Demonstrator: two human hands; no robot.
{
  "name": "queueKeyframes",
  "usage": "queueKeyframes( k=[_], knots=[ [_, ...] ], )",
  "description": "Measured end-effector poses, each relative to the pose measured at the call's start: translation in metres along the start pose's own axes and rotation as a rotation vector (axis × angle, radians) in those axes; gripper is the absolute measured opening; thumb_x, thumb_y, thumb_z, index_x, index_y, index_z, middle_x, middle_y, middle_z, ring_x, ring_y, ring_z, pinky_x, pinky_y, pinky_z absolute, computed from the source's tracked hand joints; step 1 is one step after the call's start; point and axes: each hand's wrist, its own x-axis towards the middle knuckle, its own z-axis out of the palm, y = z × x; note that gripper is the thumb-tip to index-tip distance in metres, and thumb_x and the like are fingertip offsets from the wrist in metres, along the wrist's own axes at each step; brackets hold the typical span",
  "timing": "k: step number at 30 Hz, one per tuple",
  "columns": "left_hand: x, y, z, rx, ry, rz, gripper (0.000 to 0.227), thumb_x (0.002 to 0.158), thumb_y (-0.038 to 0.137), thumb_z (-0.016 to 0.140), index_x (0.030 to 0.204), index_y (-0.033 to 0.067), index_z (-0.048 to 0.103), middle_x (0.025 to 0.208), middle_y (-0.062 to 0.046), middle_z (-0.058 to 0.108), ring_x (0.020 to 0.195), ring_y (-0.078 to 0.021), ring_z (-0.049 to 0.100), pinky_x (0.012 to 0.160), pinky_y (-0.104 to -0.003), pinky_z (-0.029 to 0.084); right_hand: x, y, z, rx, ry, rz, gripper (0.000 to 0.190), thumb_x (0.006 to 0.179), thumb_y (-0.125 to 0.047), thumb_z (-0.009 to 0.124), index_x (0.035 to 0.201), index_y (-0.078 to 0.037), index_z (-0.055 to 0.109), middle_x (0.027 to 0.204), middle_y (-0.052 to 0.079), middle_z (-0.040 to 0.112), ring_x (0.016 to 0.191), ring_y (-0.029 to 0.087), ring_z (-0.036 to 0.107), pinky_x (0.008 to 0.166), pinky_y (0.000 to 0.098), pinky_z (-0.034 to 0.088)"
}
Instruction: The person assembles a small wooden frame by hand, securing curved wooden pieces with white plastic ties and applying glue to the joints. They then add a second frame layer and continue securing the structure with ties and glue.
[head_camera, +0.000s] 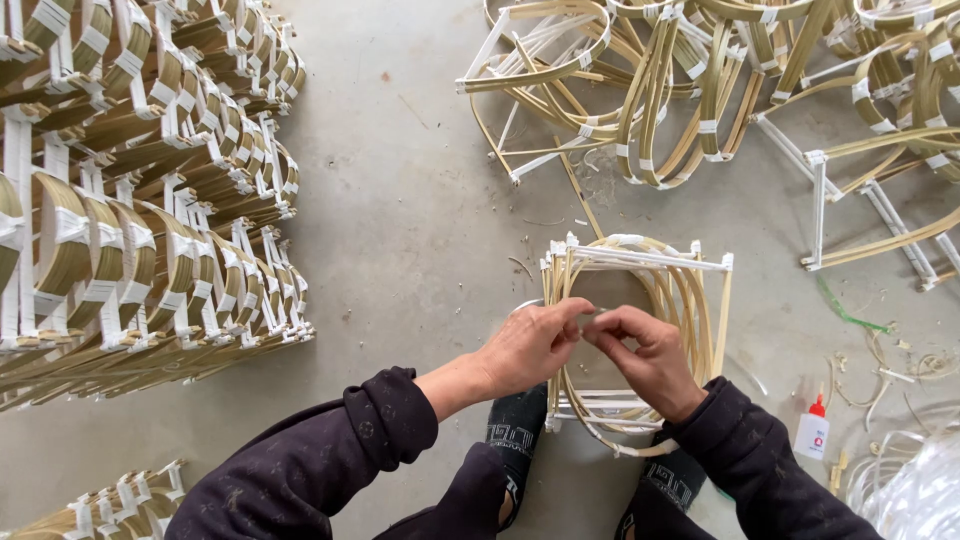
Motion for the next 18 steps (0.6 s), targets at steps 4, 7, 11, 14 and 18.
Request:
queueKeyframes(
  k=[4,7,11,14,18],
  knots=[
    [0.002,0.006,0.004,0.018,0.022,-0.107,0.02,0.082,0.008,0.072,0.1,0.0028,0.069,0.083,-0.012,0.072,0.082,-0.0303,0.073,0.075,-0.042,0.057,0.0,-0.004,0.003,0.025,0.004,0.021,0.01,0.089,-0.005,0.074,0.099,-0.003,0.074,0.091,0.002,0.073,0.083,0.008,0.069,0.071,0.0235,0.057],
    [0.004,-0.003,0.015,0.14,0.085,-0.056,0.013,0.088,0.016,0.073,0.09,0.0026,0.071,0.086,-0.015,0.073,0.086,-0.0336,0.071,0.079,-0.045,0.054,-0.002,0.001,0.003,0.046,-0.002,0.058,0.01,0.09,-0.006,0.074,0.1,-0.004,0.075,0.092,0.001,0.073,0.081,0.009,0.067,0.071,0.0229,0.056],
    [0.004,-0.005,0.02,0.176,0.117,0.01,0.012,0.087,0.012,0.068,0.091,0.003,0.074,0.089,-0.014,0.073,0.086,-0.0335,0.07,0.082,-0.045,0.054,-0.002,0.014,0.0,0.295,-0.049,0.153,0.012,0.094,-0.007,0.07,0.105,-0.003,0.067,0.093,0.001,0.07,0.085,0.008,0.066,0.077,0.0238,0.057],
    [0.002,-0.003,0.018,0.149,0.112,0.026,0.013,0.089,0.013,0.066,0.091,0.0029,0.074,0.09,-0.013,0.073,0.086,-0.0321,0.071,0.083,-0.044,0.054,0.002,0.016,-0.003,0.44,-0.08,0.215,0.018,0.095,-0.008,0.071,0.11,-0.005,0.06,0.092,0.0,0.065,0.085,0.007,0.062,0.076,0.024,0.054],
    [-0.001,-0.003,0.022,0.21,0.1,0.034,0.013,0.092,0.011,0.064,0.089,0.0025,0.073,0.086,-0.013,0.071,0.083,-0.0296,0.071,0.08,-0.042,0.056,0.005,0.015,-0.008,0.532,-0.104,0.311,0.022,0.095,-0.012,0.071,0.112,-0.008,0.057,0.094,-0.001,0.063,0.086,0.008,0.057,0.078,0.0258,0.051]
  ],
)
